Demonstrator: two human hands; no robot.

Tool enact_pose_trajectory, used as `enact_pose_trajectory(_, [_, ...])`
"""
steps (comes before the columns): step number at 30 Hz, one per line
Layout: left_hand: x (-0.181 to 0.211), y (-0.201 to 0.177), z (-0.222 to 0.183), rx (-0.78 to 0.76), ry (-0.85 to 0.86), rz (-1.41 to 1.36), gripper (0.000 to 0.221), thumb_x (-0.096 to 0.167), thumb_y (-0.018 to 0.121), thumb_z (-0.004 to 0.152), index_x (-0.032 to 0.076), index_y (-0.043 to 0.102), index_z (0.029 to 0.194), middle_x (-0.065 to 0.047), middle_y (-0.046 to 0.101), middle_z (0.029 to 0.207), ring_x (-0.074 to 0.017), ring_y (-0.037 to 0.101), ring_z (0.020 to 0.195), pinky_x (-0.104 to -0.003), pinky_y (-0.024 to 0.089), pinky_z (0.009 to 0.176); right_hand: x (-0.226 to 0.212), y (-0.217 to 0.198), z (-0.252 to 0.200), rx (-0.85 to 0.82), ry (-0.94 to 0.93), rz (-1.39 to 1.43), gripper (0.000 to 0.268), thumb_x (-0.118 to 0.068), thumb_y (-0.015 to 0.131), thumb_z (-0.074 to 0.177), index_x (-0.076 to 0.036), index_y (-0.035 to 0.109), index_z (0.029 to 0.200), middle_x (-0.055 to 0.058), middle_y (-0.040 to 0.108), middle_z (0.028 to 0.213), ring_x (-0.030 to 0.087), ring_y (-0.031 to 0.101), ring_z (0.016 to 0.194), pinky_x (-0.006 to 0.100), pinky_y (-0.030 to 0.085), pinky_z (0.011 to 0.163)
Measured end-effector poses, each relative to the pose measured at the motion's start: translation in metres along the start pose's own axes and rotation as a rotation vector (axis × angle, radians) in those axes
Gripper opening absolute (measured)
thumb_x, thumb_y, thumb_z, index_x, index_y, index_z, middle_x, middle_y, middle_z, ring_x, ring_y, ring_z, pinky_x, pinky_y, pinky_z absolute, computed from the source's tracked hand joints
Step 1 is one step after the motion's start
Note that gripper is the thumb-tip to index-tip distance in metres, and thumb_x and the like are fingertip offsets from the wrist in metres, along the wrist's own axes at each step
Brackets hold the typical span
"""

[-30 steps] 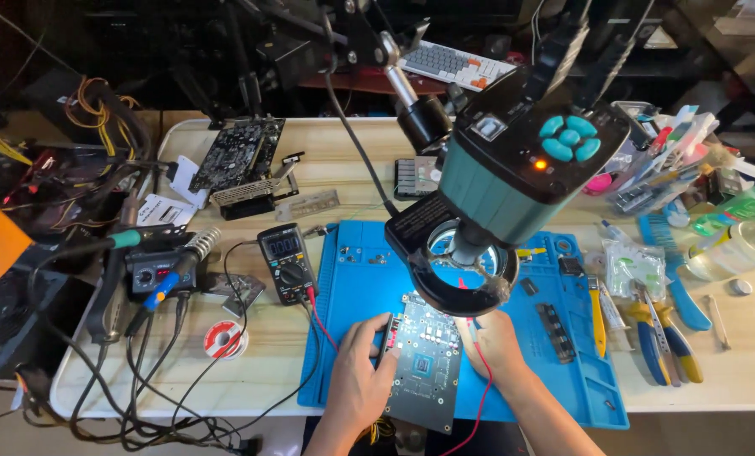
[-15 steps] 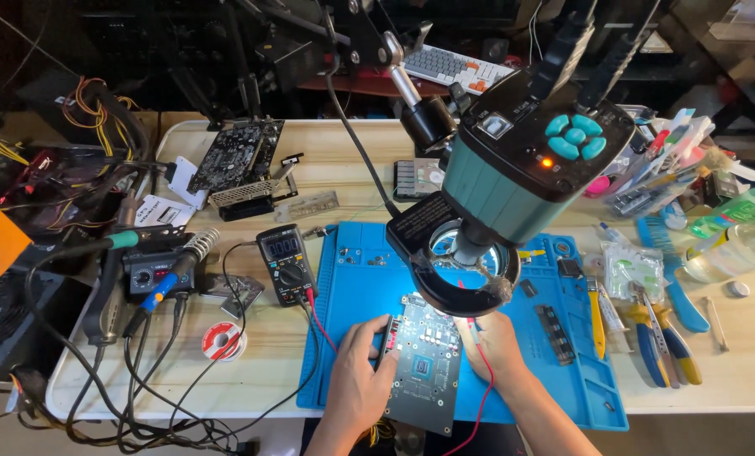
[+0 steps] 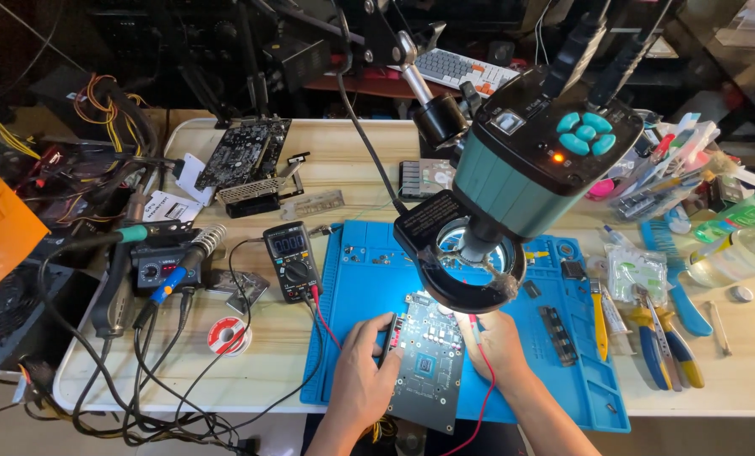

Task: Testing a circuit board using a digital multimeter and probes on a repair bench.

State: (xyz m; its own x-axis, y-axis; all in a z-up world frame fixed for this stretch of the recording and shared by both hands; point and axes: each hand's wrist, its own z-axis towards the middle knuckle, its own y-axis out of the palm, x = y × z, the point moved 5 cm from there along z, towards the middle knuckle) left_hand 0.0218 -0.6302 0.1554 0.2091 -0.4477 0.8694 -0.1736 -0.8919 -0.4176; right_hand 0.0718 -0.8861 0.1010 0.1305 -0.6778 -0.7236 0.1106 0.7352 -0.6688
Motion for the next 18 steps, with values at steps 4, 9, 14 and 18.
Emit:
enact_pose_trajectory(4, [0.0013,-0.0003,-0.0001,-0.003,-0.014,-0.006,0.057,0.033,0.065,0.103,0.027,0.057,0.159,0.005,0.062,0.150,-0.0205,0.070,0.109,-0.042,0.064,0.089,0.0015,0.0008,-0.0005,0.012,0.004,0.028,0.014,-0.024,0.071,0.104,-0.016,0.081,0.100,0.000,0.084,0.089,0.018,0.079,0.086,0.036,0.056,0.075])
enact_pose_trajectory(9, [-0.0005,0.0006,0.0002,-0.011,-0.015,0.000,0.057,0.033,0.065,0.103,0.028,0.056,0.160,0.005,0.062,0.151,-0.0219,0.070,0.111,-0.046,0.061,0.093,0.0060,0.0019,-0.0008,0.014,0.001,0.001,0.013,-0.022,0.072,0.103,-0.015,0.079,0.095,0.000,0.083,0.086,0.018,0.078,0.082,0.035,0.054,0.072])
enact_pose_trajectory(14, [0.0003,-0.0004,0.0001,0.003,-0.001,-0.009,0.057,0.034,0.065,0.103,0.027,0.057,0.159,0.004,0.062,0.152,-0.0221,0.072,0.111,-0.045,0.061,0.096,0.0021,0.0003,-0.0006,0.017,0.003,0.014,0.014,-0.023,0.072,0.103,-0.016,0.082,0.110,0.003,0.088,0.105,0.025,0.083,0.099,0.038,0.059,0.080])
enact_pose_trajectory(18, [0.0023,-0.0012,-0.0006,-0.002,-0.016,-0.009,0.057,0.034,0.065,0.103,0.026,0.057,0.159,0.004,0.063,0.151,-0.0205,0.072,0.112,-0.043,0.061,0.095,0.0038,0.0018,-0.0006,0.013,0.015,0.025,0.015,-0.023,0.074,0.102,-0.015,0.083,0.112,0.004,0.088,0.108,0.025,0.084,0.101,0.037,0.063,0.080])
